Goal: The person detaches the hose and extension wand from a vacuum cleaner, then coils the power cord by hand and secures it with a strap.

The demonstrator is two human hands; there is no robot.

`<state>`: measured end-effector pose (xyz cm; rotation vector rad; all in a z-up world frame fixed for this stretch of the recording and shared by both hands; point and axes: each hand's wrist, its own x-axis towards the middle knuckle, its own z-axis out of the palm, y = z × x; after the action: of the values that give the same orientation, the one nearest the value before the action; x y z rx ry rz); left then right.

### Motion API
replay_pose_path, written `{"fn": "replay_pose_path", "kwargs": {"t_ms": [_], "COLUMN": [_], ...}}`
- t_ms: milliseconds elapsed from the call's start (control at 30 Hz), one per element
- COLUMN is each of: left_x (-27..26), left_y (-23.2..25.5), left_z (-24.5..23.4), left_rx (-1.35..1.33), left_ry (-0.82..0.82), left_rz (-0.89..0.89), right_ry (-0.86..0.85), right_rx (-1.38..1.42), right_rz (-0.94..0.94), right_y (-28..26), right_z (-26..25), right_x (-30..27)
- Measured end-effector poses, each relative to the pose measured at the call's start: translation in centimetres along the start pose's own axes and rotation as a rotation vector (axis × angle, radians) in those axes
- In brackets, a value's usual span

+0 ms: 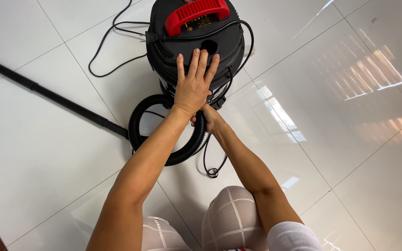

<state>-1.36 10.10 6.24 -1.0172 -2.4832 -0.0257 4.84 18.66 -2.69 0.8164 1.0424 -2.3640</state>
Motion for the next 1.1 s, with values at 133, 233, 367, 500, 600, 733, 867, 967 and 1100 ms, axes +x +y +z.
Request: {"fn": "replay_pose_path", "kwargs": {"t_ms": [133,233,367,500,600,733,867,967,1100], "left_x": [0.0,-0.2,-0.2,-0.1,0.0,-0.2,-0.2,0.0,0.2], "left_y": [0.1,0.0,0.3,0.5,0.2,0.3,1.0,1.0,1.1], "left_z": [0.3,0.2,-0.1,0.4,0.0,0.7,0.2,-0.3,-0.2], "left_rx": [-0.004,-0.002,0.023,-0.009,0.038,0.017,0.005,0.014,-0.031], "left_ry": [-0.01,-0.006,0.014,-0.013,-0.005,0.002,0.013,-0.002,-0.017], "left_rz": [-0.014,-0.015,0.005,-0.01,-0.009,0.003,-0.006,-0.027,-0.053], "right_ry": [-0.014,-0.008,0.21,0.189,0.147,0.084,-0.012,-0.034,-0.067], "right_rx": [-0.029,-0.074,-0.46,-0.514,-0.329,-0.296,-0.236,-0.205,-0.171], "right_rz": [-0.039,-0.105,-0.193,-0.014,0.027,0.03,0.044,0.02,0.011], "right_y": [0.1,0.1,-0.4,-3.0,-2.0,-2.3,-2.0,-2.1,-1.9], "right_z": [0.2,0.5,0.8,2.8,1.8,1.4,0.0,0.4,0.1], "right_x": [0.1,0.0,-0.4,-2.7,-1.5,-1.7,-1.3,-1.9,-1.9]}}
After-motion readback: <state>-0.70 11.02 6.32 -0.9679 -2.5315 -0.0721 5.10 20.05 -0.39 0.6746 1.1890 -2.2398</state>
